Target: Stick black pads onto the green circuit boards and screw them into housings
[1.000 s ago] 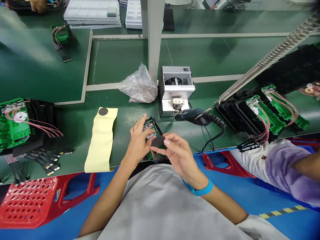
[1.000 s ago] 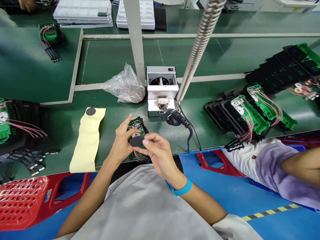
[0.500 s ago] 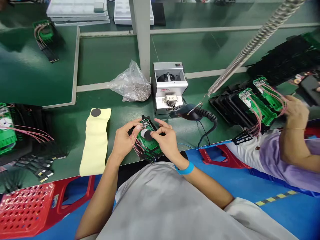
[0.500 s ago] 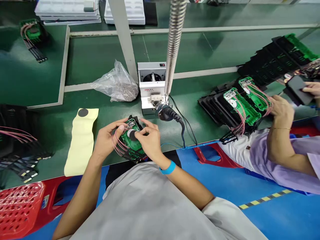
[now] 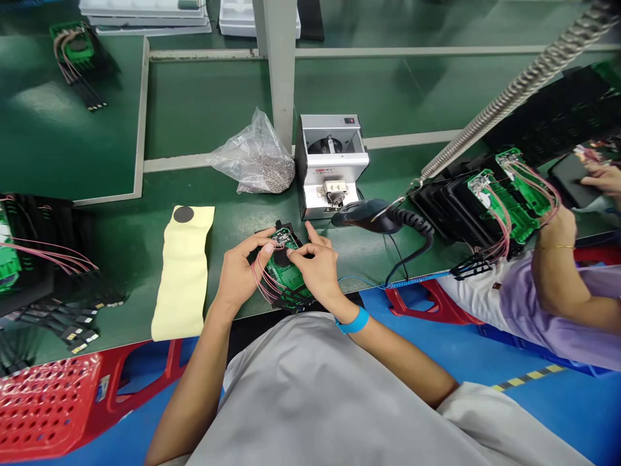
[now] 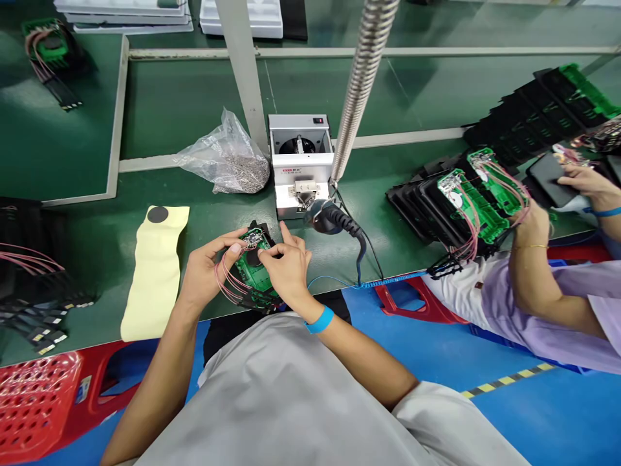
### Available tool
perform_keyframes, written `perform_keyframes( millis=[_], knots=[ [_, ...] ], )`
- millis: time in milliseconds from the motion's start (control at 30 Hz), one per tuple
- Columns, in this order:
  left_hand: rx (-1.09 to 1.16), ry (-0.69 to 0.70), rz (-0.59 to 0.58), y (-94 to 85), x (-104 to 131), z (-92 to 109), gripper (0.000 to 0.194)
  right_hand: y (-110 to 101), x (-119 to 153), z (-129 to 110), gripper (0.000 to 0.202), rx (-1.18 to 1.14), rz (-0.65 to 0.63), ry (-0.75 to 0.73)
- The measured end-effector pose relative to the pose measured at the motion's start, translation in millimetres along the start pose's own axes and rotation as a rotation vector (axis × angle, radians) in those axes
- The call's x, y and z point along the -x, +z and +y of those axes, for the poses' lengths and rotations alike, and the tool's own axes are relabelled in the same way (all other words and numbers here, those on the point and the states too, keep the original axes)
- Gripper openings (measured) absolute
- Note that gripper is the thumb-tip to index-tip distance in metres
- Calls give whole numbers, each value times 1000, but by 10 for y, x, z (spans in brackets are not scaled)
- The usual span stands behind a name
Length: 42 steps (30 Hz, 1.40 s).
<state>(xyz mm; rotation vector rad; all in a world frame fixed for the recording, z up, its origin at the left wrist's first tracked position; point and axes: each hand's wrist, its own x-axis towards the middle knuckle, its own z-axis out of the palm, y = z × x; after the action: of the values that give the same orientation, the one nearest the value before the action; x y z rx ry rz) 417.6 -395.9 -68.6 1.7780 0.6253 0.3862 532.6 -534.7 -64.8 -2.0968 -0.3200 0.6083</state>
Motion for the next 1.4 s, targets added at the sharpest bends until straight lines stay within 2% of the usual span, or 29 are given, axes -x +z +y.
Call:
perform_keyframes(
  millis=[233,533,800,1400],
  knots=[
    [-2,-4,-2,-1,13,1,44,45,-16,99,27,58,5,-55],
    [0,-10,2,-6,24,1,42,42,29,70,29,174,15,-147],
    [0,3,-11,-3,22,-8,43,45,52,63,24,177,15,-123],
    [-8,19,-7,9,27,-38,43,75,94,144,25,237,39,-228]
  ],
)
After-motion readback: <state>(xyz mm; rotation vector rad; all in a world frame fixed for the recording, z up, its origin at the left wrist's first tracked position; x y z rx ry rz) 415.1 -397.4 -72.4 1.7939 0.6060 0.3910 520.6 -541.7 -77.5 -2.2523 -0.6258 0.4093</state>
